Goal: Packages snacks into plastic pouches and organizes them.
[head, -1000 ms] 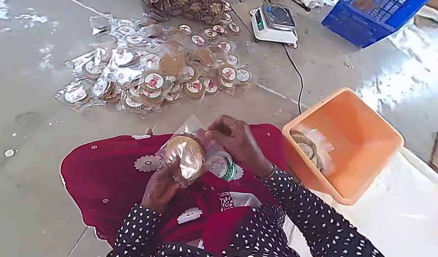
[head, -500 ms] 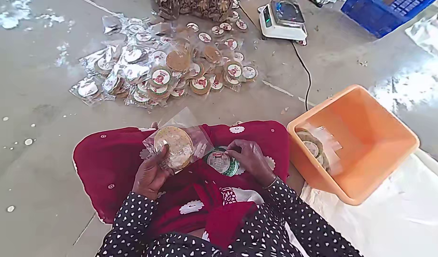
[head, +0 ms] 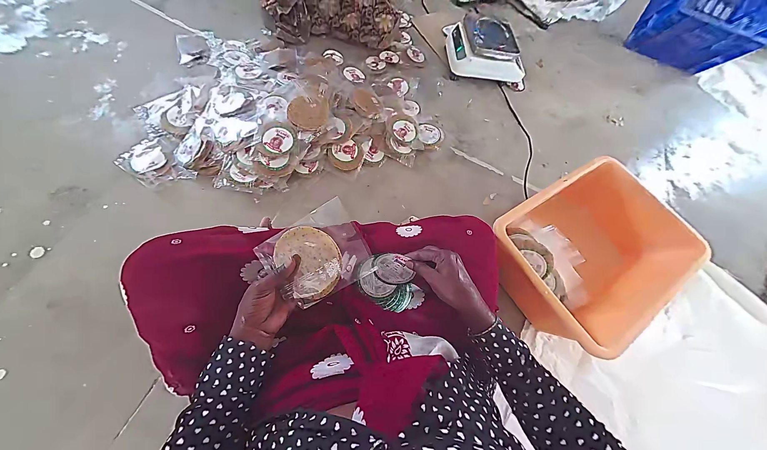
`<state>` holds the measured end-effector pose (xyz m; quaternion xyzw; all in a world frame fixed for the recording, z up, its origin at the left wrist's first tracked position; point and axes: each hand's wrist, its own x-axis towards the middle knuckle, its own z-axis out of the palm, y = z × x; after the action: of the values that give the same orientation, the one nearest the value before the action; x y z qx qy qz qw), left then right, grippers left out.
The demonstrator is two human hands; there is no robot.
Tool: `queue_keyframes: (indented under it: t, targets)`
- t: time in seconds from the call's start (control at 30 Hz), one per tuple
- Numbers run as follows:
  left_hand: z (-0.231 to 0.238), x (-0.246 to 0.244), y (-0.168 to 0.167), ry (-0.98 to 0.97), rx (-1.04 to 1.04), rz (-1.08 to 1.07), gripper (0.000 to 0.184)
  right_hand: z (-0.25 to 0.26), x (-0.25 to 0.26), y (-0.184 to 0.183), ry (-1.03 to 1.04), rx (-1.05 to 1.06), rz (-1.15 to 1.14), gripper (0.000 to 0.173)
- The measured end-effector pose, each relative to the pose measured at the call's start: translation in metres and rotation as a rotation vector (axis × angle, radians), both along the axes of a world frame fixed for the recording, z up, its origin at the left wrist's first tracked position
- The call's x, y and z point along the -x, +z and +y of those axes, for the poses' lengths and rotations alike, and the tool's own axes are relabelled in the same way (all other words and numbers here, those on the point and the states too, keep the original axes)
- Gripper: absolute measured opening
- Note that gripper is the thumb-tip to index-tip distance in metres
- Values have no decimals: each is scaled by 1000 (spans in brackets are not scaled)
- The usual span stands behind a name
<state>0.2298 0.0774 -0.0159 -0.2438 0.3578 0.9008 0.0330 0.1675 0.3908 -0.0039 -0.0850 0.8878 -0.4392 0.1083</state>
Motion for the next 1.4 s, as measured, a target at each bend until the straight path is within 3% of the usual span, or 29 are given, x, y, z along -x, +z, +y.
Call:
queue_keyframes:
  t: [0.27,0.43,0.73,0.87,0.93,1.03,1.17,1.23,1.4]
  targets:
    - [3,-3,3,-19,62,-16,17,-6,14,37,-284,322,7,6]
    - [6,-3,1,-53,65,1,16,-24,17,46,-189,369,-12,5]
    - [7,-5,0,-132,78,21,15,-61,16,40,-28,501,-249,4]
    - [6,-5,-2,-126,66,14,18,-77,13,35,54,502,-269,18]
    - [5,-5,-2,-123,57,-3,22,-80,11,42,52,529,-269,11]
    - [6,-7,1,-122,61,-4,21,-82,4,42,132,475,-205,31]
    - [10,-11,2,-147,218,14,29,-89,-11,43,302,204,-30,26]
    - [8,-13,-10,-166,253,77,34,-87,-12,45,325,168,60,27]
    - [-8,0,-30,-442,87,340,41,-31,3,82,22,266,289,10]
